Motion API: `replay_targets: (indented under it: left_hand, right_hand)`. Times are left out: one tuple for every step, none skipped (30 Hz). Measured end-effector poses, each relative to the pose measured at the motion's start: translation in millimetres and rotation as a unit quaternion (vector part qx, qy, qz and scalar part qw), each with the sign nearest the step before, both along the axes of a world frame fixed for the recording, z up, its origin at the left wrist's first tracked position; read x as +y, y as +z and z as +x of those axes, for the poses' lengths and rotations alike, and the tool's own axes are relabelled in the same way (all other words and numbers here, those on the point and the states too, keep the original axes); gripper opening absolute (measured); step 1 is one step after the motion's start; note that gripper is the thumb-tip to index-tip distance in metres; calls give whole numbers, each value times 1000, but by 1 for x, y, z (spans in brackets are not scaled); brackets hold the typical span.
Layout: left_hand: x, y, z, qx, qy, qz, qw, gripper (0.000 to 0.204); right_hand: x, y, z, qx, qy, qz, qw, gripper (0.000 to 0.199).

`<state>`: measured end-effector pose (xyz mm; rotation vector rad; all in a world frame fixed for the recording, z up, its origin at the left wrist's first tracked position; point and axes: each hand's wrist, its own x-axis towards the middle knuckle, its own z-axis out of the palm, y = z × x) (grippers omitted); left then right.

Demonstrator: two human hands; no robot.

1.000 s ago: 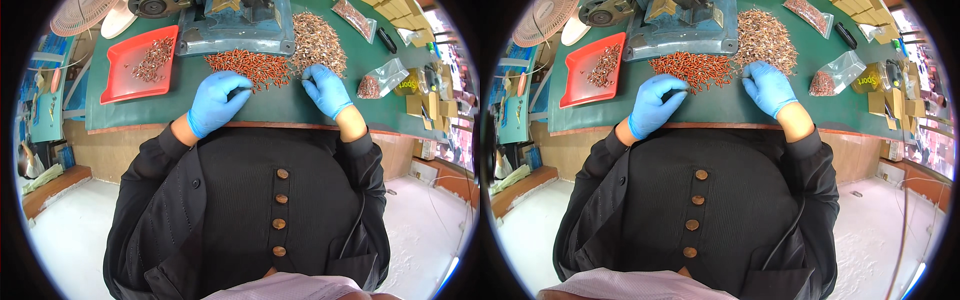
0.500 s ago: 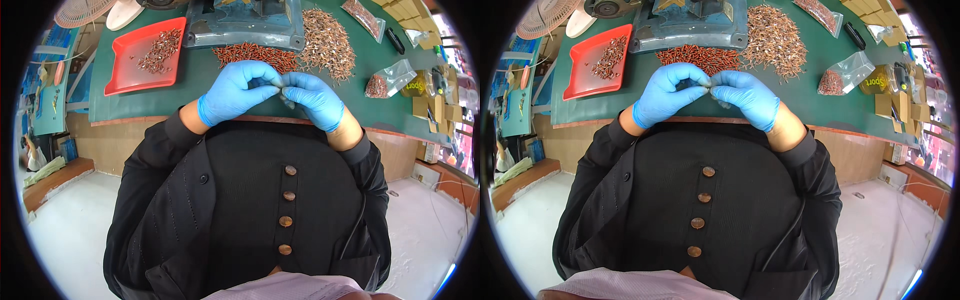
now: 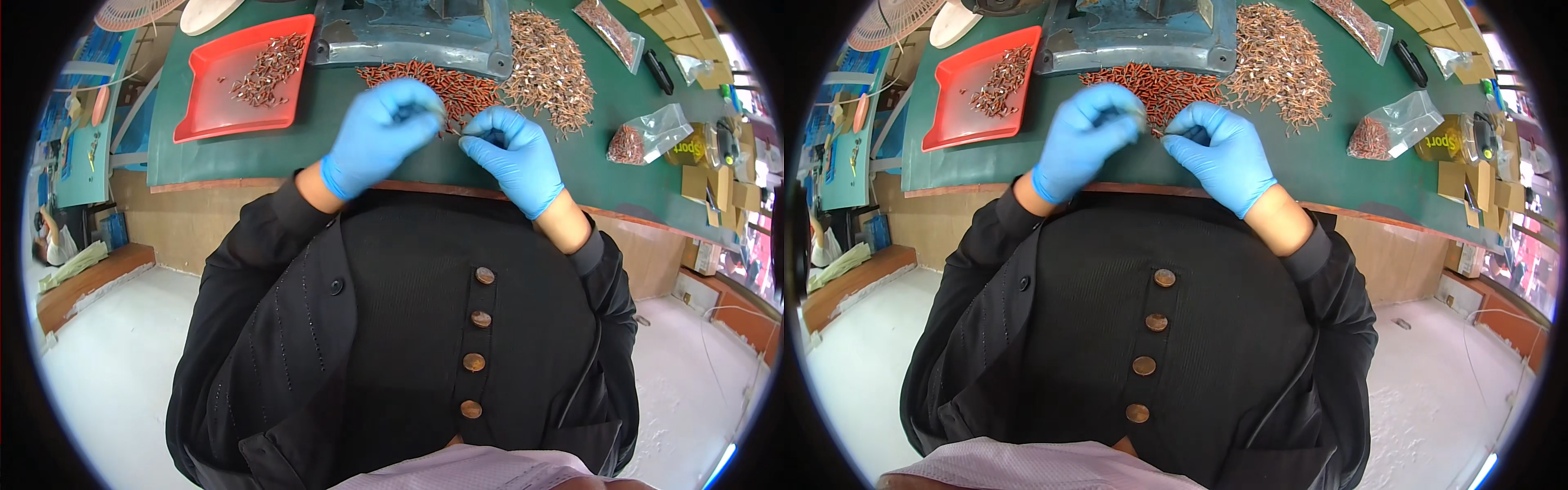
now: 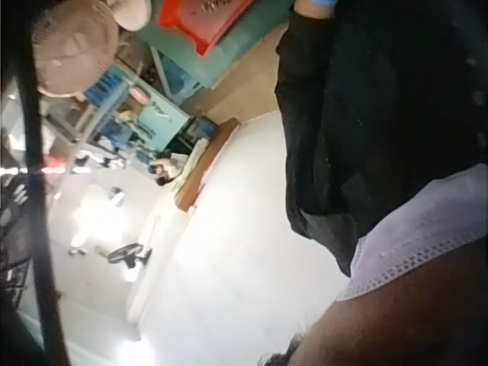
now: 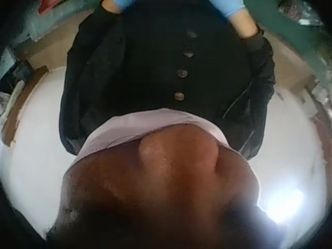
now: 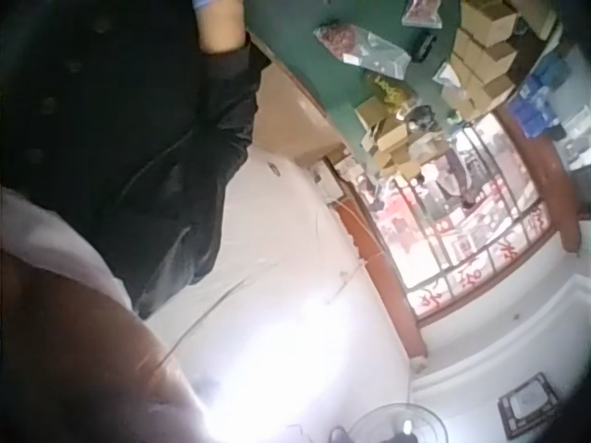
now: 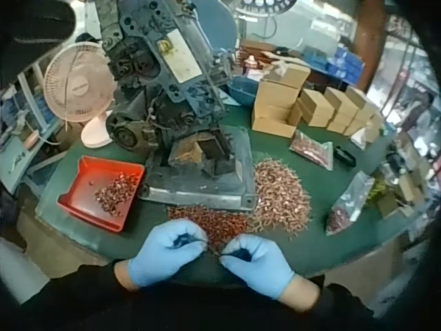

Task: Assembling small metal connectors using a manual press machine at an industrial workstation.

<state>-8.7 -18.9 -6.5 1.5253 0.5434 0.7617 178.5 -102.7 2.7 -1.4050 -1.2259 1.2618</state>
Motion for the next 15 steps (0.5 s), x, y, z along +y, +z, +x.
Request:
replay_targets:
  left_hand:
    - [8, 1, -6, 20, 57, 4, 998, 13]
    - [16, -3, -9, 7, 125, 12, 992, 10]
    - [25, -5, -16, 45, 157, 41, 986, 11]
    - [32, -5, -24, 86, 188, 71, 976, 11]
    - [36, -4, -30, 88, 187, 70, 976, 11]
    - [39, -3, -35, 174, 176, 157, 956, 10]
    - [39, -3, -37, 256, 164, 240, 922, 9]
    - [38, -4, -36, 257, 164, 240, 922, 9]
    - [37, -6, -34, 287, 125, 311, 897, 8]
    - [35, -8, -31, 315, 85, 379, 866, 8]
    - [31, -10, -28, 327, 76, 374, 865, 8]
    - [28, -13, -25, 327, 77, 374, 865, 8]
    - [26, -16, -23, 339, 80, 386, 854, 8]
    - [24, -17, -22, 350, 84, 399, 843, 8]
    - [24, -19, -22, 350, 84, 399, 843, 8]
  right_hand:
    - [1, 0, 1, -10, 0, -8, 1000, 8]
    - [1, -1, 3, -22, -3, -16, 1000, 7]
    - [1, -3, 4, -21, -3, -17, 1000, 7]
    - [0, -5, 5, -30, 4, -11, 999, 7]
    - [-1, -6, 5, -39, 11, -5, 999, 7]
    - [0, -7, 5, -37, 11, -5, 999, 7]
    - [0, -9, 5, -39, 12, -11, 999, 7]
    - [0, -10, 5, -42, 14, -16, 999, 7]
    - [0, -12, 6, -42, 14, -16, 999, 7]
    - [0, -13, 6, -42, 17, -15, 999, 7]
    - [0, -14, 6, -42, 21, -13, 999, 7]
    - [0, -14, 6, -42, 21, -13, 999, 7]
    - [-1, -13, 6, -36, 23, -21, 999, 8]
    - [-1, -12, 6, -31, 25, -29, 999, 8]
    - [-1, -12, 6, -31, 25, -28, 999, 8]
